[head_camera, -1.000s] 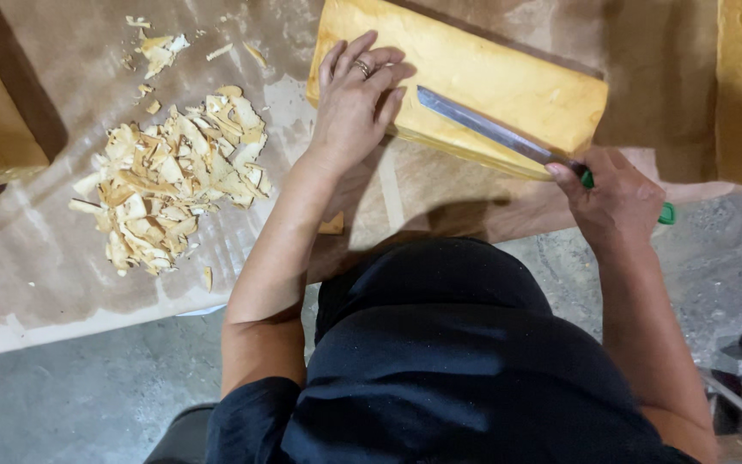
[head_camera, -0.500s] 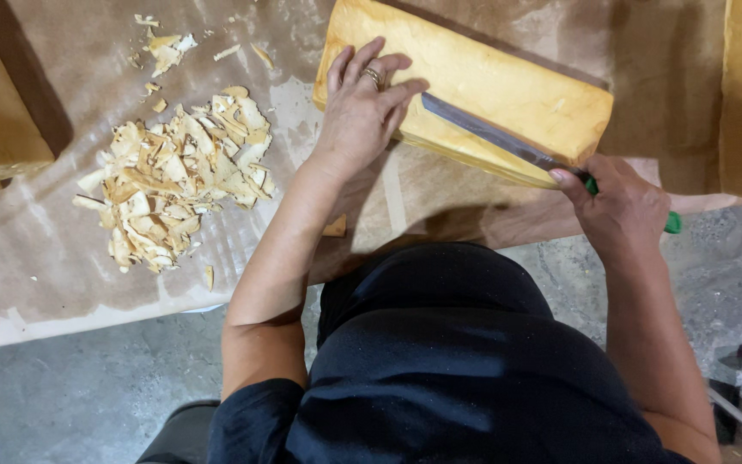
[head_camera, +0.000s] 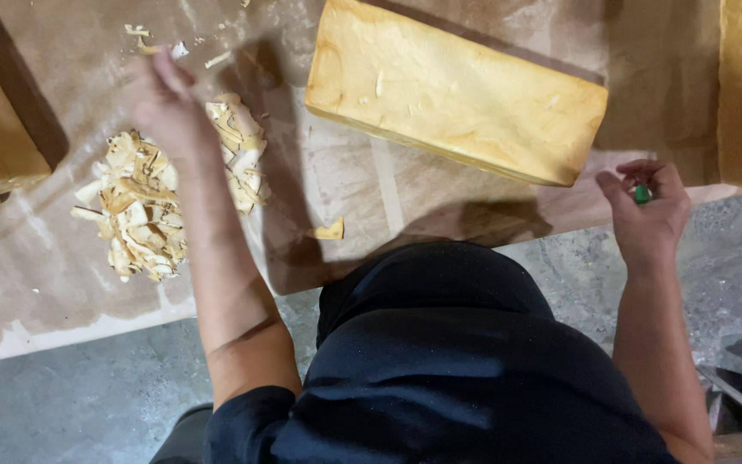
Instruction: The person uses a knife to shave and trim the outer crusts off large loaves of bread on a workstation.
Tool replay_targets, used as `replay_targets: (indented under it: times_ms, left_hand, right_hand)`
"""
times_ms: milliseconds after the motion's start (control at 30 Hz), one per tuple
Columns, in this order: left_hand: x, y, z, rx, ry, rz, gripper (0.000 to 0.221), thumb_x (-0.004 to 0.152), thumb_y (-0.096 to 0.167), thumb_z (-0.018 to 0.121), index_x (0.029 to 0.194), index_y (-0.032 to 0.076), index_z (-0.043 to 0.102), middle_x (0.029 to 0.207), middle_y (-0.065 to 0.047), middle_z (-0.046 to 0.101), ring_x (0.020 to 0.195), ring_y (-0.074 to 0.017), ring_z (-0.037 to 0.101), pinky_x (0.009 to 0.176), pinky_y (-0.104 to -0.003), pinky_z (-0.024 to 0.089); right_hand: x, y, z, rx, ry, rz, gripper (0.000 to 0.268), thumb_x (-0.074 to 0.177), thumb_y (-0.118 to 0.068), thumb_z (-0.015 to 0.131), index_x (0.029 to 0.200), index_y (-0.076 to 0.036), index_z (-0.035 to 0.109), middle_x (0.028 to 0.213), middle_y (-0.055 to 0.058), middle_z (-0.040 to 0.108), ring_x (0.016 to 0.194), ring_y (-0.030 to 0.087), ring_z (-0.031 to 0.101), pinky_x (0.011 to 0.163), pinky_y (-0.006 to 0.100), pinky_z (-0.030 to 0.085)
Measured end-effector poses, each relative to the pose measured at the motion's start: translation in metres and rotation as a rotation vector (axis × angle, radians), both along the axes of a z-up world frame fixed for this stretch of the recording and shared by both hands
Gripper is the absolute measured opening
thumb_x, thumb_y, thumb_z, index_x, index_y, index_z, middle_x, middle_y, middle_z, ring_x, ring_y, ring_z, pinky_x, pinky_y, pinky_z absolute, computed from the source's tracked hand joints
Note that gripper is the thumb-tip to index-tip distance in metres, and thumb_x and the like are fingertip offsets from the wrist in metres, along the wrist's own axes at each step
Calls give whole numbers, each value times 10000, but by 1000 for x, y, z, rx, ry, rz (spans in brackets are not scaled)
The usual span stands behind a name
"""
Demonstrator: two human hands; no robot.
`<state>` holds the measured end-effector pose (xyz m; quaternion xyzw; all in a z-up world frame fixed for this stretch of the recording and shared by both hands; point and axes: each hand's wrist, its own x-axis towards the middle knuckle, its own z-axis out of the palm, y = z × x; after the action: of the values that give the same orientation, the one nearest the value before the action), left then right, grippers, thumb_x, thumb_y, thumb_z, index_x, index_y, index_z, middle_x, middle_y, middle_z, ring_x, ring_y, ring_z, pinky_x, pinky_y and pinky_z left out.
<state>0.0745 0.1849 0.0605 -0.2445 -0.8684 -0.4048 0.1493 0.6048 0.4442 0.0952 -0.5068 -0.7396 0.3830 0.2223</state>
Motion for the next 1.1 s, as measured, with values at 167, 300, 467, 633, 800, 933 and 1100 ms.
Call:
replay_targets:
  times_ms: [167,300,467,633,800,933,1100]
  left_hand:
    - [22,-15,-21,-226,26,-432,669,821,34,690,1463,46,504,1439,-262,338,956,-311,676,757,-348,606]
    - [95,23,-19,-395,34,-547,668,946,398,760,1467,34,556,1450,-189,524,1179,-390,693,987,-454,575]
    - [111,37,28,-2,-454,-441,338,1064,318,660,1334,121,706,1128,-107,793,1028,-213,788,917,-351,648]
    - [99,28,55,-56,-437,-550,379,1075,296,673,1364,51,671,1184,-146,772,1085,-230,759,956,-361,583]
    - [102,13,31,106,-743,-584,547,1042,366,666,1490,76,546,1364,-113,709,1199,-197,697,1045,-345,562]
    - [106,-5,-2,194,-716,-735,820,956,367,763,1589,37,359,1531,-186,551,1395,-287,547,1173,-407,452]
    - [115,1,-30,-104,-548,-620,715,1001,424,727,1524,37,429,1400,-222,648,1320,-357,618,1104,-433,495]
  right_hand:
    - [-6,-13,-31,-397,175,-179,557,751,0,707,1280,-135,595,1165,-134,698,904,34,705,607,178,509]
    - [-22,-31,-40,-557,227,-112,482,899,41,802,1325,41,576,871,145,620,639,132,545,492,230,400]
    - [-17,-24,10,-483,356,-131,497,899,68,711,1386,77,615,1237,190,711,722,42,615,552,167,447]
    - [-24,-17,44,-519,345,-89,435,940,76,675,1373,76,631,1277,192,720,661,13,560,497,155,365]
    - [-26,-28,34,-503,398,-61,447,932,75,688,1372,70,611,1301,183,699,608,7,515,492,154,366]
    - [-13,-32,8,-551,512,-123,524,964,30,718,1461,46,552,1357,164,703,651,11,536,504,160,390]
    - [-19,-36,-39,-574,367,-227,638,919,28,748,1495,-16,478,1138,122,674,633,40,549,492,185,422]
